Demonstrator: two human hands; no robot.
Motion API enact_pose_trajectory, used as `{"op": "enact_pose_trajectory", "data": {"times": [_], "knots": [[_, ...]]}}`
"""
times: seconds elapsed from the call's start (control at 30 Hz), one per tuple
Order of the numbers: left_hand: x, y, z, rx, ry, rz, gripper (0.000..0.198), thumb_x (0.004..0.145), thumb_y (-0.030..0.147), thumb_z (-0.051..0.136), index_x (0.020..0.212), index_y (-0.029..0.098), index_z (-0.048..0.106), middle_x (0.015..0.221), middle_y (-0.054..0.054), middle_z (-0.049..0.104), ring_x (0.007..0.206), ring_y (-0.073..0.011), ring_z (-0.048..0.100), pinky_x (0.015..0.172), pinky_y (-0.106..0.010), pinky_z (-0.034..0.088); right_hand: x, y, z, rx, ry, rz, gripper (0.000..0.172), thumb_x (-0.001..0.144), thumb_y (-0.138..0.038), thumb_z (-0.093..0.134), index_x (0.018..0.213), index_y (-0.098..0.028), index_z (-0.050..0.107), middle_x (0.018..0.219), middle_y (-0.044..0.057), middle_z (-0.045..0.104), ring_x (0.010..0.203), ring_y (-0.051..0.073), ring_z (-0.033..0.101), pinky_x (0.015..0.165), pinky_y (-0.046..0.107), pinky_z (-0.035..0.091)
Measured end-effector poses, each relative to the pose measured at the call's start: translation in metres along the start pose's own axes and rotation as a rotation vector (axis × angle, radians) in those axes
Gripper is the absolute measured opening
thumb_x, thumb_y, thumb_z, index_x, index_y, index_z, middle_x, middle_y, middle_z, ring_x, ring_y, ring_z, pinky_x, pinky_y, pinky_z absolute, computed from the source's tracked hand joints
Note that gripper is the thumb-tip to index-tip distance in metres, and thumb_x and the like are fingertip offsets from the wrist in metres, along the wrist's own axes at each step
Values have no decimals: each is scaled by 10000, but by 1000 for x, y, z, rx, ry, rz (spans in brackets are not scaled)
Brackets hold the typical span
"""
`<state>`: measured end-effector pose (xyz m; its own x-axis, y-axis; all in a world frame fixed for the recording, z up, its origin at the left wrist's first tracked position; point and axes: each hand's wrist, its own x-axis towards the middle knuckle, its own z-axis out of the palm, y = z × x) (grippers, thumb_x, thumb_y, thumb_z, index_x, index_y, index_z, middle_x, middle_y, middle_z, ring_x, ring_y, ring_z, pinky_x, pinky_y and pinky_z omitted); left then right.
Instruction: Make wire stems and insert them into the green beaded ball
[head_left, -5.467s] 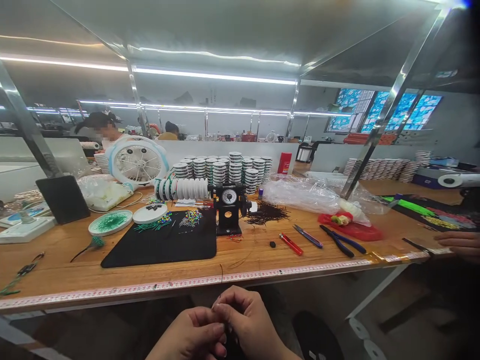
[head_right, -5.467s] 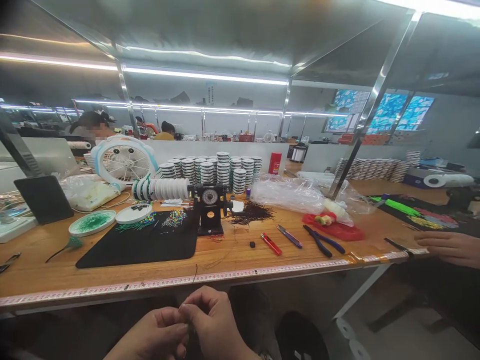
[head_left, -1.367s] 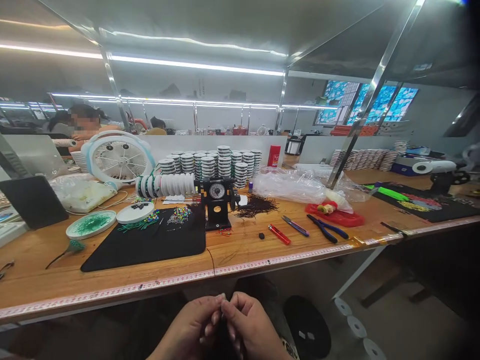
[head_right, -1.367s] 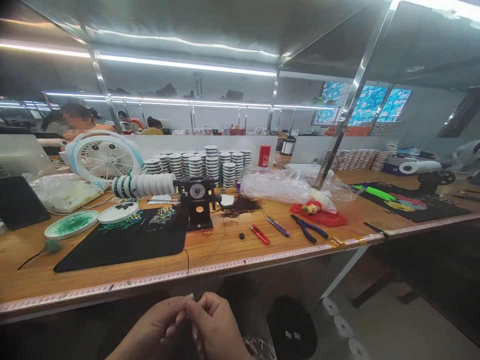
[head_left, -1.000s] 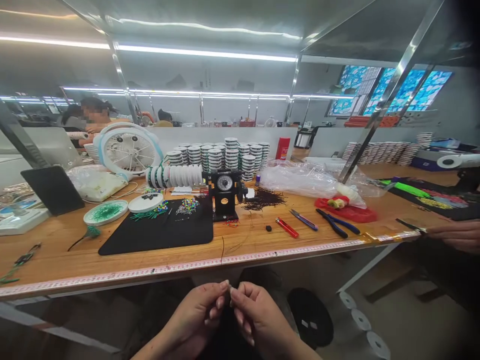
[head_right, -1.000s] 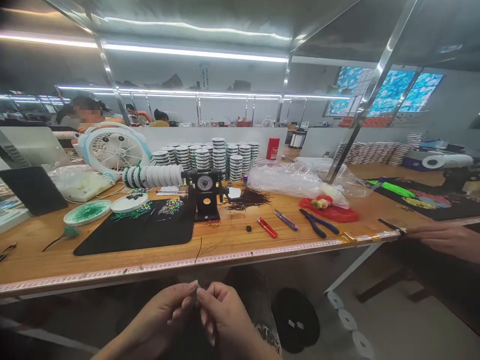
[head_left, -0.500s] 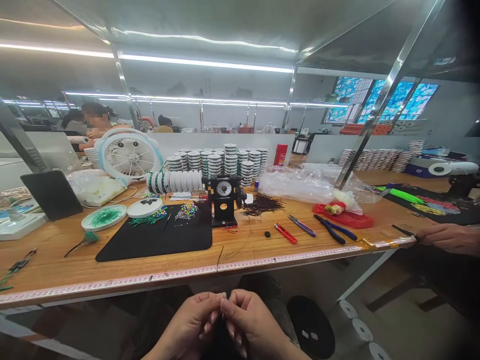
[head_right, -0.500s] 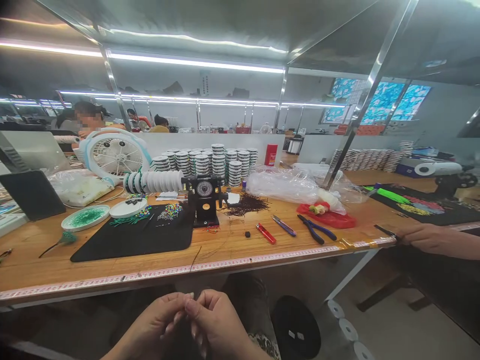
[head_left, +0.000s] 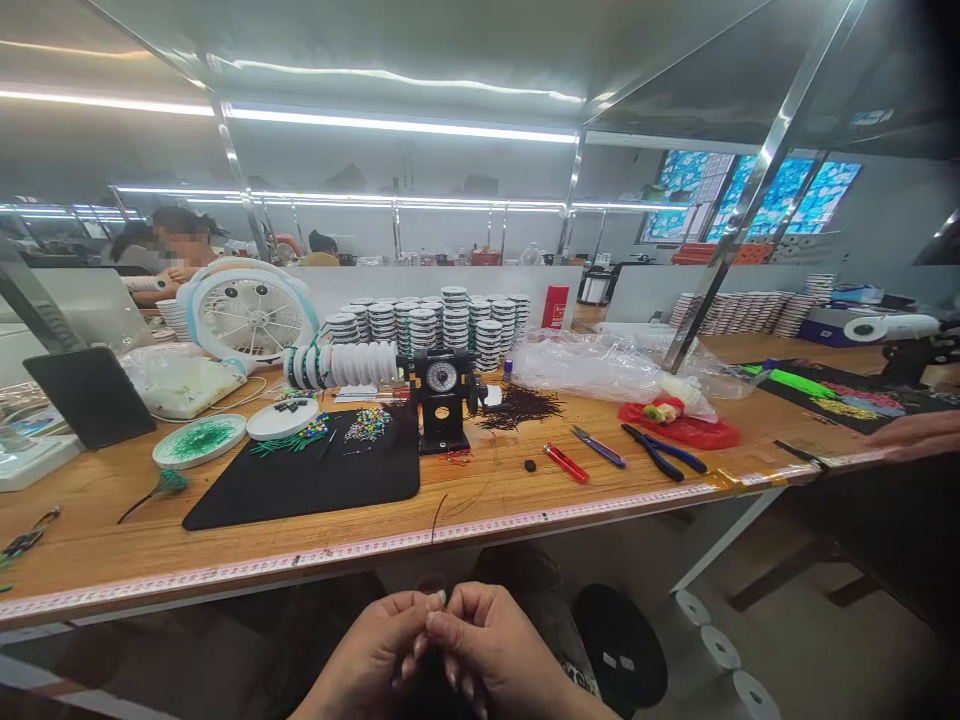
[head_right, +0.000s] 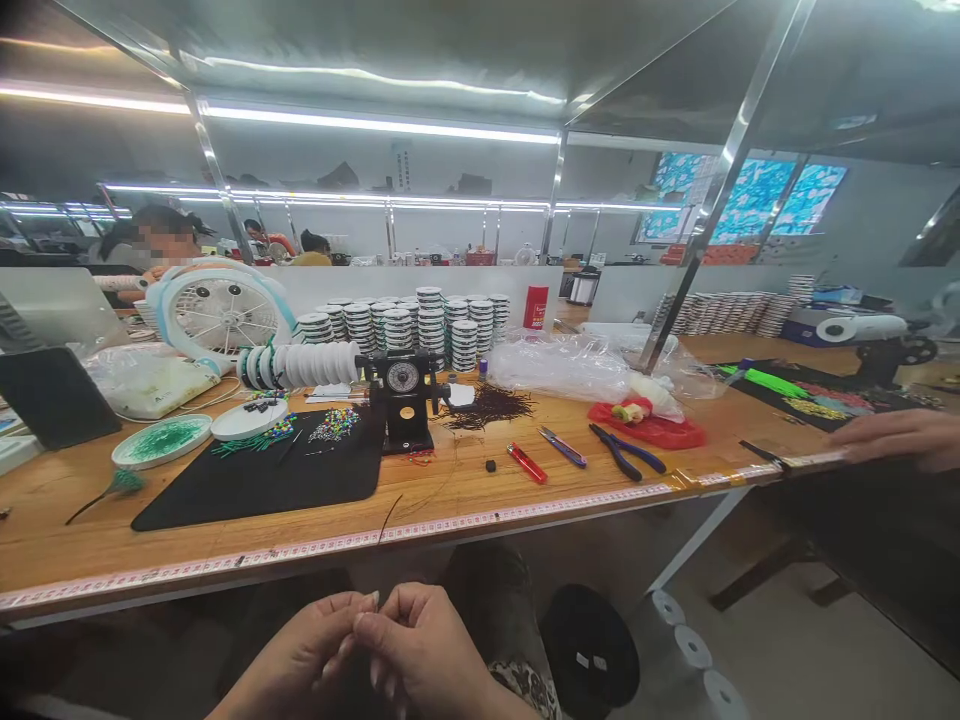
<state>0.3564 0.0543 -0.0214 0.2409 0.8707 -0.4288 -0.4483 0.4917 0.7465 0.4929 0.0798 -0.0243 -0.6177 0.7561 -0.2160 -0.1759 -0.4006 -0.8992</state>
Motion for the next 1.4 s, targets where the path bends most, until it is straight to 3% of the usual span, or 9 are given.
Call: {"op": "enact_pose_trajectory", "data": {"times": [0.3, 0.43, 0.53, 0.67, 0.8, 0.9, 1.0, 1.1, 1.4], "knots": [[-7, 5, 5, -11, 35, 21, 455, 565, 473, 763, 496, 142, 458, 448, 53, 347, 437, -56, 218, 442, -204, 169, -6, -2, -2, 0, 0, 7, 402, 645, -460, 707, 676, -116, 499, 501, -21, 524, 317, 27, 380, 308, 144, 257], [-9, 10, 4, 2, 28, 18, 481, 560, 494, 760, 494, 151, 430, 440, 61, 331, 425, -49, 207, 434, -205, 140, -9, -9, -6, -212, 66, -23, 413, 669, -502, 666, 728, -107, 558, 635, 31, 583, 438, 70, 476, 345, 159, 306], [-6, 11, -1, 119, 20, 31, 498, 547, 533, 750, 499, 159, 424, 419, 66, 338, 393, -42, 212, 419, -214, 113, -8, -17, -8, -390, 147, -121, 405, 685, -486, 662, 823, -108, 622, 766, 48, 603, 625, 99, 531, 463, 164, 372], [0, 1, -4, 350, -7, 38, 490, 551, 564, 726, 522, 168, 438, 393, 55, 395, 348, -47, 255, 394, -220, 116, 0, -21, -7, -230, 133, -130, 322, 713, -414, 664, 761, -102, 604, 645, 10, 565, 587, 78, 486, 564, 192, 381], [-6, 12, 5, 510, -5, 44, 380, 624, 484, 697, 596, 160, 501, 435, 38, 475, 372, -77, 366, 398, -207, 225, -2, -26, -8, -180, 162, -255, 290, 719, -353, 666, 635, -116, 521, 586, -11, 521, 564, 70, 443, 573, 200, 359], [-4, 48, 13, 772, -49, 164, 255, 694, 352, 660, 856, 159, 623, 747, -31, 651, 616, -147, 555, 557, -236, 400, -13, -36, -15, -193, 242, -357, 282, 756, -349, 632, 639, -132, 495, 546, -41, 458, 520, 54, 376, 524, 187, 310], [20, 89, 17, 1259, 108, 549, 242, 810, 344, 517, 910, 165, 644, 796, -49, 643, 745, -192, 576, 667, -279, 414, -23, -43, -19, -222, 270, -382, 268, 778, -343, 604, 646, -141, 487, 536, -43, 454, 512, 59, 382, 516, 190, 302], [57, 112, 22, 1604, 195, 764, 235, 815, 229, 476, 979, 181, 637, 862, -55, 612, 793, -197, 565, 721, -292, 401, -28, -42, -19, -307, 277, -370, 271, 772, -337, 598, 628, -137, 485, 571, -25, 472, 564, 76, 410, 561, 204, 323], [121, 121, 37, 1584, 211, 737, 163, 745, 244, 547, 662, 197, 680, 828, -63, 636, 802, -228, 571, 735, -306, 389, -35, -35, -27, -434, 294, -307, 277, 734, -358, 592, 603, -134, 497, 600, 0, 472, 624, 110, 413, 613, 237, 324]]}}
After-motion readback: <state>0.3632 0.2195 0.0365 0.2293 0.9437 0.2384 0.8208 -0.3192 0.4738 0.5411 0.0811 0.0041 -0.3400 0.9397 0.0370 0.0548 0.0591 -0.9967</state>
